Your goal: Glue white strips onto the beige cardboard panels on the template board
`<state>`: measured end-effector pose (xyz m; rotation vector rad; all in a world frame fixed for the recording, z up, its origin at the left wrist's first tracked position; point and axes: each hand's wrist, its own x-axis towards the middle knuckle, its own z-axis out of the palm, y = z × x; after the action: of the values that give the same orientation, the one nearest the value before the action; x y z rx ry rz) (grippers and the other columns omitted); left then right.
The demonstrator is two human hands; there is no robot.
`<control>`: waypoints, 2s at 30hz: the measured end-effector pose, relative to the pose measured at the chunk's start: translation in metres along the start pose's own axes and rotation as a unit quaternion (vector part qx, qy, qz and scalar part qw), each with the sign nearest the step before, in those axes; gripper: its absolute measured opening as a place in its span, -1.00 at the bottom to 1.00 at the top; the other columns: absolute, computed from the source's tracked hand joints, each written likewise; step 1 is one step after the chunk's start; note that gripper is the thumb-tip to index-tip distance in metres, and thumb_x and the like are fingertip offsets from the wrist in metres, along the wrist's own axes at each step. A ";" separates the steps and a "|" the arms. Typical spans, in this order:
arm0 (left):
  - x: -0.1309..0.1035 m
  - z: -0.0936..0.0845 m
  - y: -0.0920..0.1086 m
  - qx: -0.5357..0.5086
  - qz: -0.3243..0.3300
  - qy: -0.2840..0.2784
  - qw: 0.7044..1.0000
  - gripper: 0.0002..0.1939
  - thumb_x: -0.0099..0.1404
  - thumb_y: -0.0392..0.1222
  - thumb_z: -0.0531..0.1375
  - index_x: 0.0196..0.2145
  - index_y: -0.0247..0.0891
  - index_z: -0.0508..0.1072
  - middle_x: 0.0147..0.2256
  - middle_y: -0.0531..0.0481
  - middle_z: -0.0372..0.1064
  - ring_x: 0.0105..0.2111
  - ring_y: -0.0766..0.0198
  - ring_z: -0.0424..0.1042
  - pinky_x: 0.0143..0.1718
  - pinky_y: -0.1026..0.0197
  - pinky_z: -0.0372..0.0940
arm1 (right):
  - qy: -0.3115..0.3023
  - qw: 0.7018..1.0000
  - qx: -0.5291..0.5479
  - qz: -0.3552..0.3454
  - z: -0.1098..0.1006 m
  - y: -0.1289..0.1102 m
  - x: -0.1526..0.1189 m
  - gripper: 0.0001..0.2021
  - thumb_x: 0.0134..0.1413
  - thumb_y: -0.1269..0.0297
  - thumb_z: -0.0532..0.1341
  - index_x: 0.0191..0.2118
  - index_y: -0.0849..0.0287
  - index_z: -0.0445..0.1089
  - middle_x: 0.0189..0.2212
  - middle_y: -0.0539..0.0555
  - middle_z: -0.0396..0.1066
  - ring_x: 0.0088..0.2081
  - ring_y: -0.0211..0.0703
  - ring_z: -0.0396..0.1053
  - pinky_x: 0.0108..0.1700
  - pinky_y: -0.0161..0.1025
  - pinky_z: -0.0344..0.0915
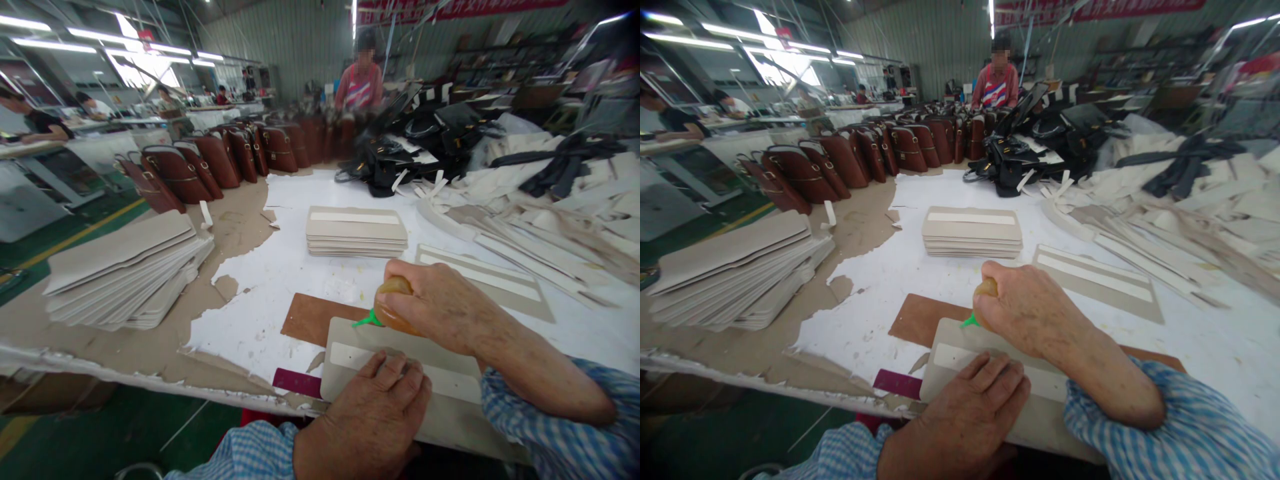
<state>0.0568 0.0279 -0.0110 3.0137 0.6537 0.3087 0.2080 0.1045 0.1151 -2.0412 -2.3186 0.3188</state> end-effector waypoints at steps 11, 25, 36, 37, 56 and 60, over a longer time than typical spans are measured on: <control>-0.001 -0.003 0.002 0.007 -0.005 -0.008 1.000 -0.33 0.58 0.09 0.11 0.39 -0.50 0.20 0.38 -0.25 0.23 0.37 -0.06 0.16 0.44 -0.04 0.00 | 0.004 1.000 -0.013 0.007 0.001 0.013 -0.005 -0.87 0.21 0.21 0.13 -0.37 0.07 0.30 -0.57 0.01 0.35 -0.48 -0.09 0.27 -0.41 -0.18 -0.07; -0.001 -0.001 0.003 -0.004 -0.011 -0.006 1.000 -0.32 0.57 0.07 0.14 0.41 -0.49 0.17 0.39 -0.24 0.22 0.38 -0.07 0.16 0.44 -0.06 0.00 | -0.007 1.000 0.000 0.018 -0.001 0.026 -0.009 -0.85 0.21 0.16 0.12 -0.32 0.07 0.34 -0.56 0.00 0.34 -0.47 -0.09 0.29 -0.38 -0.19 -0.01; -0.001 -0.003 0.004 0.000 -0.014 -0.009 1.000 -0.36 0.62 0.07 0.05 0.41 -0.48 0.18 0.40 -0.24 0.21 0.38 -0.06 0.18 0.46 -0.04 -0.02 | 0.014 1.000 0.004 0.018 0.003 0.042 -0.013 -0.82 0.18 0.14 0.11 -0.36 0.06 0.36 -0.53 0.02 0.37 -0.47 -0.09 0.26 -0.41 -0.18 0.00; -0.001 -0.004 0.003 -0.001 -0.013 -0.008 1.000 -0.36 0.62 0.07 0.04 0.41 -0.48 0.18 0.40 -0.24 0.21 0.39 -0.06 0.17 0.46 -0.04 -0.02 | 0.015 1.000 0.009 0.022 0.003 0.043 -0.013 -0.82 0.19 0.14 0.11 -0.36 0.06 0.37 -0.53 0.02 0.38 -0.46 -0.08 0.26 -0.41 -0.18 0.01; -0.002 0.001 0.003 0.009 -0.015 0.009 1.000 -0.38 0.63 0.08 0.02 0.39 -0.46 0.21 0.39 -0.21 0.25 0.38 -0.03 0.19 0.45 -0.03 -0.01 | -0.018 0.996 -0.004 0.082 -0.005 0.051 -0.023 -0.87 0.20 0.26 0.13 -0.36 0.07 0.37 -0.49 0.02 0.39 -0.42 -0.06 0.32 -0.39 -0.18 0.04; -0.002 0.004 0.003 0.008 -0.014 0.008 1.000 -0.38 0.63 0.08 0.03 0.40 -0.46 0.19 0.39 -0.21 0.24 0.38 -0.04 0.18 0.45 -0.05 -0.02 | 0.007 0.998 0.027 0.062 0.001 0.065 -0.027 -0.84 0.21 0.23 0.13 -0.37 0.08 0.40 -0.50 0.03 0.40 -0.43 -0.07 0.31 -0.37 -0.17 0.04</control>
<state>0.0573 0.0240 -0.0145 3.0179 0.7020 0.3280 0.2746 0.0849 0.1051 -2.1595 -2.1546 0.3668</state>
